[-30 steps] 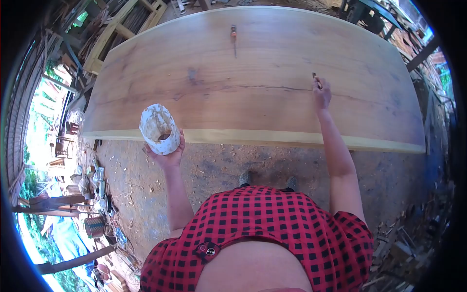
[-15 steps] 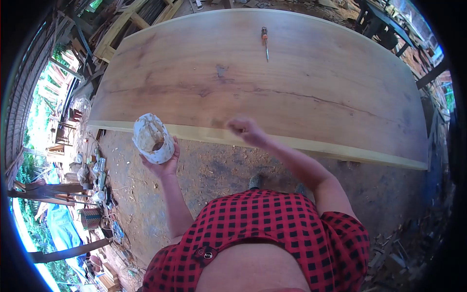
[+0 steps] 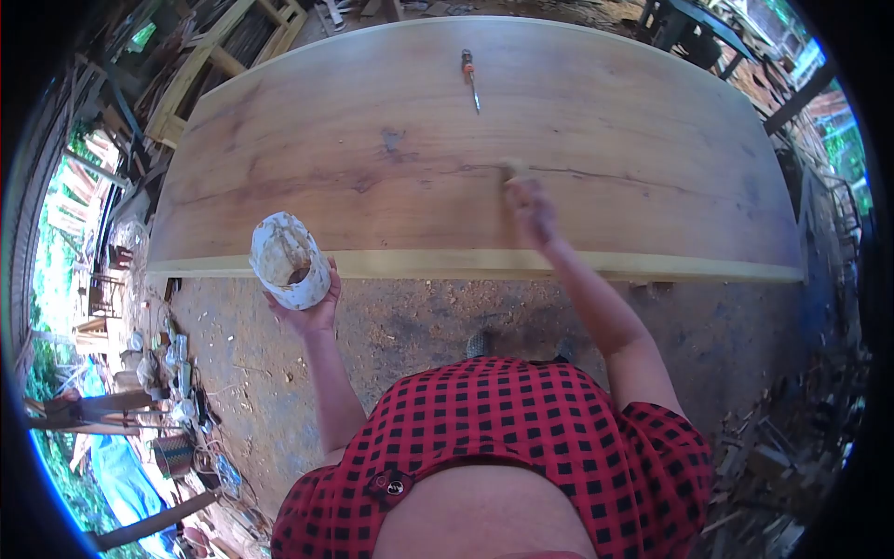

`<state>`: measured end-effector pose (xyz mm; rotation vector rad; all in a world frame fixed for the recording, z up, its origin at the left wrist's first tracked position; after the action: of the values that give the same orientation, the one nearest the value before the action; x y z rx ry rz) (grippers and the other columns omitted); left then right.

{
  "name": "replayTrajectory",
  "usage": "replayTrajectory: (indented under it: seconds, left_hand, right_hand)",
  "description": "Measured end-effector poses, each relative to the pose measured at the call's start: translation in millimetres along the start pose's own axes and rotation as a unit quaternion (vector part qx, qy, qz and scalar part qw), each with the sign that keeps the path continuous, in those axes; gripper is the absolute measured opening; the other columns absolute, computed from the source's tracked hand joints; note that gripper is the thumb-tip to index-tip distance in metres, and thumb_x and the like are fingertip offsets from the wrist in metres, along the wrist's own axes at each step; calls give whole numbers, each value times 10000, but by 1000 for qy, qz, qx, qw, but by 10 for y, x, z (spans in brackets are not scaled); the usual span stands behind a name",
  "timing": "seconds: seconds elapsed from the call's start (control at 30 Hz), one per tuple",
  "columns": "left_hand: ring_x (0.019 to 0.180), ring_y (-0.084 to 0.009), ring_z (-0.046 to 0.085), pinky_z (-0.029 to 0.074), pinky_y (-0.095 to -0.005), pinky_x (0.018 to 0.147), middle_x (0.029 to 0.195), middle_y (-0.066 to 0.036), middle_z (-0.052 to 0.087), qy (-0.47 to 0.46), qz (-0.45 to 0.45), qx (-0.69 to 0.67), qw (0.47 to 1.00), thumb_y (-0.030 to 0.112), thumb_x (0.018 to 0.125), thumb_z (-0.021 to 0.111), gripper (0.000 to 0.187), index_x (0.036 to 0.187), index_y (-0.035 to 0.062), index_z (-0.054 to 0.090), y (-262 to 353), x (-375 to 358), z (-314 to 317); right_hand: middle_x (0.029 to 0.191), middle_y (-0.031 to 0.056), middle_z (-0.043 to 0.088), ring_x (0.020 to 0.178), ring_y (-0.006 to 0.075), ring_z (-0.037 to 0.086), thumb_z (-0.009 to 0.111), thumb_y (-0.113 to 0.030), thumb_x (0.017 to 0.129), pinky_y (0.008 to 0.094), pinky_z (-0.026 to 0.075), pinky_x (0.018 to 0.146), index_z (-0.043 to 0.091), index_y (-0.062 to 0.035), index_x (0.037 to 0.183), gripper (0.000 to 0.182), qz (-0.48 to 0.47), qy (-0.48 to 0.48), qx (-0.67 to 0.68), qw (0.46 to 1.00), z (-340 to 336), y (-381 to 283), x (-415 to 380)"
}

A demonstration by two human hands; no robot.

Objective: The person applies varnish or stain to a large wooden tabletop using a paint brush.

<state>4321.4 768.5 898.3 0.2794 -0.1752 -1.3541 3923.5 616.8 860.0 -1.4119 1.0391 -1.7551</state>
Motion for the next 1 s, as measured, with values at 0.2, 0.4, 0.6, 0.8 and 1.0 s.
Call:
replayTrajectory:
  seconds: [0.2, 0.4, 0.6, 0.8, 1.0]
  left_hand:
    - [1117, -462, 434, 463, -546, 831, 1302, -172, 428, -55, -37, -15, 998, 604, 634, 645, 882, 1342, 147, 381, -145, 133, 162]
    - [1156, -486, 404, 446, -563, 859, 1328, -170, 410, -70, -34, 16, 997, 592, 642, 646, 878, 1351, 152, 372, -112, 254, 126]
    - [1149, -470, 414, 454, -550, 861, 1313, -169, 425, -79, -48, 3, 996, 582, 625, 677, 896, 1347, 146, 376, -100, 314, 136]
    - [1143, -454, 423, 463, -543, 854, 1295, -164, 440, -69, -47, -13, 996, 589, 616, 691, 901, 1337, 146, 382, -144, 332, 196]
    - [1149, -445, 422, 463, -544, 854, 1307, -162, 426, -83, -42, -11, 996, 590, 622, 688, 897, 1345, 162, 373, -188, 297, 202]
  right_hand:
    - [783, -7, 542, 743, 104, 527, 559, -184, 897, 258, 439, 661, 599, -65, 957, 139, -41, -326, -46, 943, 855, -867, -1306]
    - [866, 71, 641, 795, 151, 630, 573, -172, 901, 264, 507, 702, 606, -5, 999, 197, 206, -54, 123, 969, -65, -655, -1025]
    - [782, 61, 638, 617, 129, 615, 633, -159, 840, 256, 497, 564, 628, -47, 917, 136, 177, 257, -54, 949, -2124, -675, -1014]
    - [840, 89, 609, 781, 205, 557, 596, -130, 847, 311, 461, 700, 651, -56, 909, 111, -90, 317, -417, 847, -2553, -833, -581]
    - [907, 106, 574, 891, 273, 543, 523, -24, 839, 344, 446, 780, 625, -57, 941, 148, -124, 54, -331, 934, -654, -456, -461]
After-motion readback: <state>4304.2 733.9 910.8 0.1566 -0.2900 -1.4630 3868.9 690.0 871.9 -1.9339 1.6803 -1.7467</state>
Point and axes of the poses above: each hand's wrist, its own x-axis towards the middle knuckle, its own z-axis out of the palm, y = z × x, the point moved 3 cm from there along x, towards the middle knuckle
